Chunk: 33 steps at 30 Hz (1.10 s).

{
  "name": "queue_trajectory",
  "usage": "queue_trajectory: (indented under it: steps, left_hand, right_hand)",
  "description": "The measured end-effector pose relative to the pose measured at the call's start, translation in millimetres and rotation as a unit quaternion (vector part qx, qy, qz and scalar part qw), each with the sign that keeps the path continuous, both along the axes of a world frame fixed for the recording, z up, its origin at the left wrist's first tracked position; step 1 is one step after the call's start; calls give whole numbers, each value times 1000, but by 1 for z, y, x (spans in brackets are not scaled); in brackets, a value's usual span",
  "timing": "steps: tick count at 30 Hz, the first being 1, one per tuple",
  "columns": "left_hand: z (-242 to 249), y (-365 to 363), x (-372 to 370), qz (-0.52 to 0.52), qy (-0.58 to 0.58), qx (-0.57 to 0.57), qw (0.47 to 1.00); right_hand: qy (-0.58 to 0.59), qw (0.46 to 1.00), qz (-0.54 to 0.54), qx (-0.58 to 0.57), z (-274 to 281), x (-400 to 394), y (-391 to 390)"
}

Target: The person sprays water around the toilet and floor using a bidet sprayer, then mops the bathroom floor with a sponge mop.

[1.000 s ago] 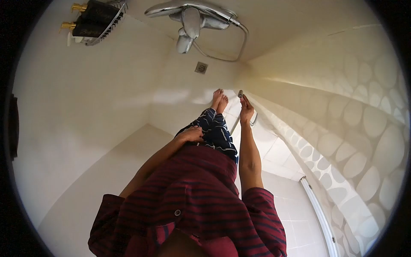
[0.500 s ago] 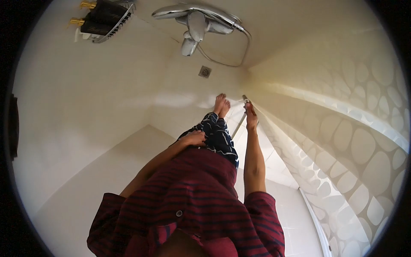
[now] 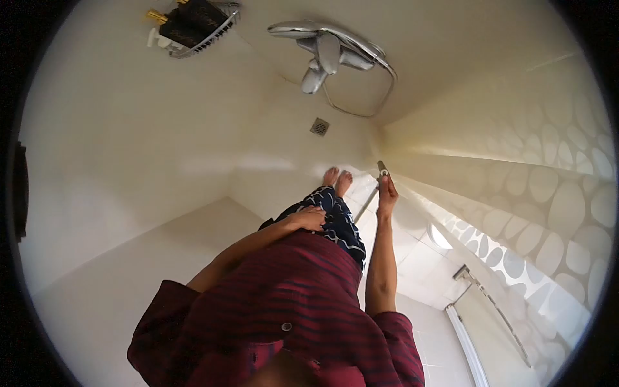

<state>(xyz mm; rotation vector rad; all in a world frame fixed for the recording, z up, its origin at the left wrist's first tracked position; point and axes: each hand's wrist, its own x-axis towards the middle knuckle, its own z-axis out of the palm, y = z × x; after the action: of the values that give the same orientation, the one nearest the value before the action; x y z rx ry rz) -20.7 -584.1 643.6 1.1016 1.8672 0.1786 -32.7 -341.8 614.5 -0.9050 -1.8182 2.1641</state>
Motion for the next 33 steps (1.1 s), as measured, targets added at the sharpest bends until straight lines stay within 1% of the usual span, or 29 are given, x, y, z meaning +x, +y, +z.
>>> queue_trajectory:
  steps: [1, 3, 5, 6, 8, 9, 11, 13, 14, 15, 16, 17, 18, 19, 20, 22, 23, 24, 27, 29, 30, 31, 33]
  left_hand:
    - [-1, 0, -2, -4, -1, 0, 1000]
    - [2, 2, -7, -34, 15, -25, 999]
    - [5, 4, -13, -56, -12, -60, 997]
    - [0, -4, -11, -67, -22, -66, 995]
    - [-22, -9, -11, -122, -38, -73, 989]
    - [-15, -8, -14, -149, -47, -77, 985]
    - [-1, -14, -19, -223, -77, -85, 968]
    - [-24, -36, -17, -243, -67, -43, 967]
    - [-21, -33, -15, -241, -66, -71, 966]
    - [-11, -33, -8, -233, -63, -103, 965]
    - [-6, -34, -2, -218, -57, -137, 965]
    - [-7, -35, 4, -223, -71, -143, 962]
    - [-11, -27, -16, -230, -86, -150, 958]
    - [-26, -27, -21, -231, -102, -153, 955]
    - [-35, -26, -21, -251, -96, -108, 957]
    - [-31, -8, -24, -293, -111, -119, 942]
    - [-30, 8, -23, -313, -114, -119, 935]
    - [-32, 19, -19, -320, -112, -102, 935]
    - [-34, 49, -15, -404, -98, -148, 897]
    - [-38, 69, -4, -444, -66, -158, 879]
    - [-40, 76, 1, -462, -51, -164, 870]
    - [-33, 90, 8, -472, -37, -162, 866]
    - [-15, 115, 23, -490, -12, -156, 857]
  right_hand:
    - [-4, 999, 40, -9, 15, 3, 1]
    - [-15, 996, 86, -10, 37, 7, 0]
    - [-9, 997, 74, 3, 35, 13, -3]
    - [-9, 998, 60, 7, 31, 20, -6]
    - [-34, 996, 73, 37, 2, 35, -4]
    - [-56, 995, 54, 55, -17, 55, 1]
    - [-135, 967, 42, 213, -51, 85, 7]
    - [-163, 966, -119, 164, -43, 102, 8]
    - [-143, 957, -226, 115, -58, 110, 13]
    - [-118, 936, -324, 65, -77, 121, 17]
    - [-61, 911, -407, 13, -78, 132, 26]
    - [-2, 875, -482, -38, -74, 143, 31]
    - [41, 828, -549, -106, -69, 129, 37]
    - [86, 774, -605, -167, -67, 128, 42]
    - [130, 711, -654, -224, -61, 134, 41]
    - [149, 599, -737, -276, -76, 148, 24]
    - [165, 541, -769, -297, -86, 154, 20]
    - [147, 492, -790, -336, -111, 168, 10]
    - [230, 389, -733, -508, -129, 189, -26]
    - [302, 456, -663, -512, -145, 187, -35]
    - [279, 415, -659, -563, -145, 187, -28]
    - [261, 450, -669, -531, -147, 185, -23]
    - [234, 493, -648, -531, -161, 191, -6]
